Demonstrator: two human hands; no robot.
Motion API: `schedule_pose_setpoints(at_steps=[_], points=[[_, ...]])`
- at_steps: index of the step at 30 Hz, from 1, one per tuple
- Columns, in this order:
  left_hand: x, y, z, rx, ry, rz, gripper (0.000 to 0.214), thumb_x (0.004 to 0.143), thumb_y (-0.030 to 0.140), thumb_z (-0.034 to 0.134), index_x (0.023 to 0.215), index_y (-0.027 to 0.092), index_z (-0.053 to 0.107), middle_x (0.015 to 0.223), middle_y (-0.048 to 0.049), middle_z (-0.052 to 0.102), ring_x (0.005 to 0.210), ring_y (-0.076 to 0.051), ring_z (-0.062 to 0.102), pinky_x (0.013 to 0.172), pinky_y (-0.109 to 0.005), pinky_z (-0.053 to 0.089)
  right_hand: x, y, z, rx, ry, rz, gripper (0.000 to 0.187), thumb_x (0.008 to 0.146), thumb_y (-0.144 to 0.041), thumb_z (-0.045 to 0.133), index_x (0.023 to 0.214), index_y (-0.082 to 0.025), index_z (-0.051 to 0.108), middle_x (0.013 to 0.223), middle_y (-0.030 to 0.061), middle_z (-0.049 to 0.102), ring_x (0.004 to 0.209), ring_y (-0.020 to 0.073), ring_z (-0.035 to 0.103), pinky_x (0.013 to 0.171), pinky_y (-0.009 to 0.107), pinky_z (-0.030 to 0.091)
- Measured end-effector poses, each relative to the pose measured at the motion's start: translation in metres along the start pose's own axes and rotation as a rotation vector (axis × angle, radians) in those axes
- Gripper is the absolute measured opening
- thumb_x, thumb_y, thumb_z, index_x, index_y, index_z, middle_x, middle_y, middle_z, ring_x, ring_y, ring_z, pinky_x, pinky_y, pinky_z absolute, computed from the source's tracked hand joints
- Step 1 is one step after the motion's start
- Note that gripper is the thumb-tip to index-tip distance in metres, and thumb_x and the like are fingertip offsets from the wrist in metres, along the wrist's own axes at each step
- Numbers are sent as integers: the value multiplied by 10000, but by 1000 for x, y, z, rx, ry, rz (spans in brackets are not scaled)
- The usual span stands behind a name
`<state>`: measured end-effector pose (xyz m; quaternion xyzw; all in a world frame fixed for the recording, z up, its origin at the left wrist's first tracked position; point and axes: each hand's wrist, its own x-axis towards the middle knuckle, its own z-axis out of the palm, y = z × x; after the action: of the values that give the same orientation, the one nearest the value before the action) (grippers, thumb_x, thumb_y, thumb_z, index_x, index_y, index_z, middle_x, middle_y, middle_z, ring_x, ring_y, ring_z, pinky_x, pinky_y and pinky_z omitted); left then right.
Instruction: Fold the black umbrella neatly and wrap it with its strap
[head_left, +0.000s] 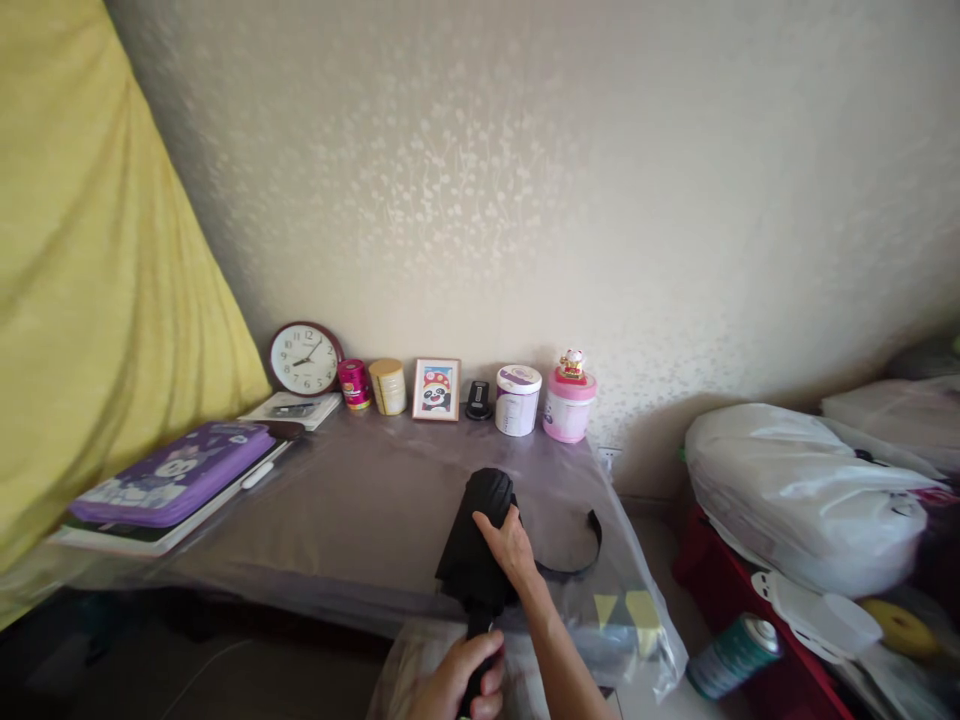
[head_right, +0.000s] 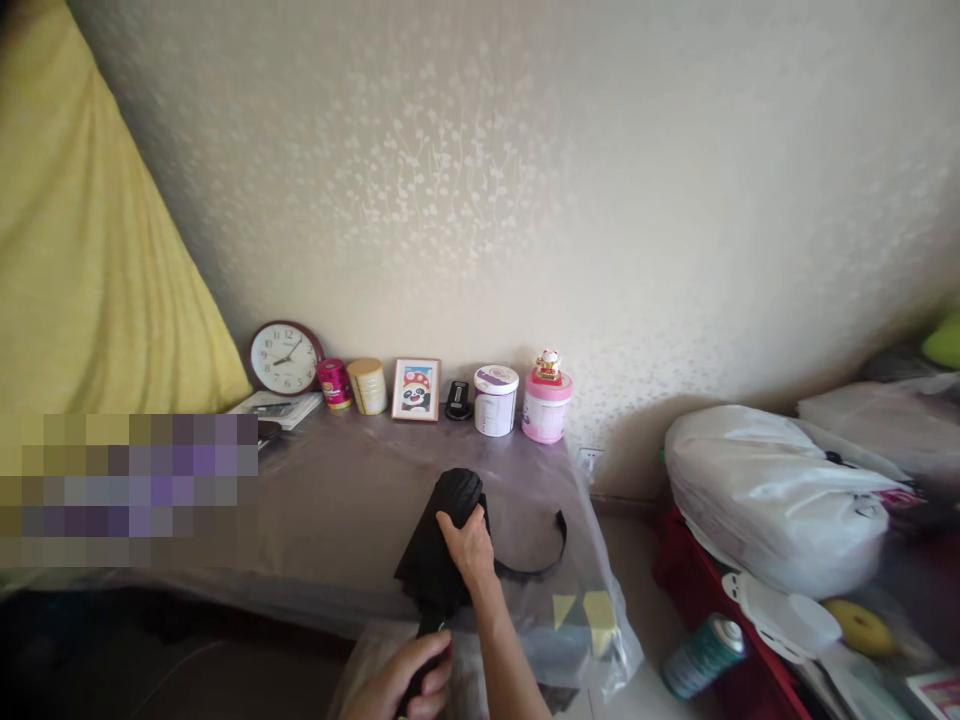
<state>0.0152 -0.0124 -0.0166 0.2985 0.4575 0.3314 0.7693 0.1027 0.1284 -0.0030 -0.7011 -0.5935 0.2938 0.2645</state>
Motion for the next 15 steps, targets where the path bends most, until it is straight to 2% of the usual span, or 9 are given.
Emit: schedule_pose_setpoints(at_steps=[2, 4, 6, 8, 10, 11, 13, 15], points=[[-6, 4, 10, 138, 66, 56, 284, 782, 450, 483, 641, 203, 471, 487, 62, 407, 391, -68, 355, 435, -203, 259, -2, 4, -2, 152, 2, 25, 599, 752, -485, 550, 1145, -41, 464, 1048, 222, 634, 1014, 311, 600, 838, 356, 443], [-6, 3, 16, 303, 180, 67, 186, 793, 386, 456, 774, 212, 518, 515, 47, 478, 429, -109, 449, 463, -222, 313, -5, 8, -4, 360, 8, 45, 591, 698, -506, 607, 1093, -79, 503, 990, 177, 662, 943, 292, 626, 800, 339, 465], [-2, 0, 16, 502, 295, 101, 222, 784, 327, 447, 940, 197, 537, 571, 12, 558, 529, -167, 551, 529, -251, 376, -8, 10, -3, 583, 19, 43, 593, 639, -517, 661, 1053, -114, 532, 955, 129, 676, 897, 270, 637, 765, 320, 484], [3, -3, 13, 693, 390, 191, 339, 752, 283, 474, 1063, 156, 526, 779, -73, 655, 773, -225, 623, 672, -272, 416, -10, 11, -1, 763, 30, 43, 585, 600, -506, 698, 1023, -130, 551, 913, 95, 686, 858, 256, 643, 728, 310, 500], [2, -2, 10, 840, 458, 250, 445, 720, 271, 513, 1136, 113, 503, 1005, -152, 648, 992, -275, 586, 800, -292, 396, -13, 9, -1, 897, 29, 54, 567, 579, -482, 723, 1003, -138, 568, 853, 68, 691, 805, 243, 650, 685, 303, 513], [-1, 0, 9, 886, 476, 259, 477, 709, 276, 529, 1150, 98, 496, 1051, -174, 634, 1034, -292, 567, 825, -303, 385, -14, 8, -1, 953, 25, 66, 556, 572, -466, 733, 995, -142, 578, 820, 57, 693, 773, 237, 653, 664, 300, 518], [-11, 7, 10, 892, 473, 249, 481, 702, 309, 555, 1132, 101, 505, 986, -166, 650, 967, -297, 588, 791, -312, 392, -19, 5, -5, 1054, 4, 99, 535, 560, -437, 751, 982, -147, 597, 757, 38, 692, 707, 222, 654, 626, 294, 523], [-21, 13, 14, 739, 377, 228, 395, 728, 369, 543, 1059, 156, 529, 752, -68, 649, 721, -228, 604, 652, -282, 398, -26, 1, -12, 1156, -52, 139, 517, 564, -424, 757, 973, -143, 613, 710, 30, 689, 657, 211, 654, 600, 290, 526]])
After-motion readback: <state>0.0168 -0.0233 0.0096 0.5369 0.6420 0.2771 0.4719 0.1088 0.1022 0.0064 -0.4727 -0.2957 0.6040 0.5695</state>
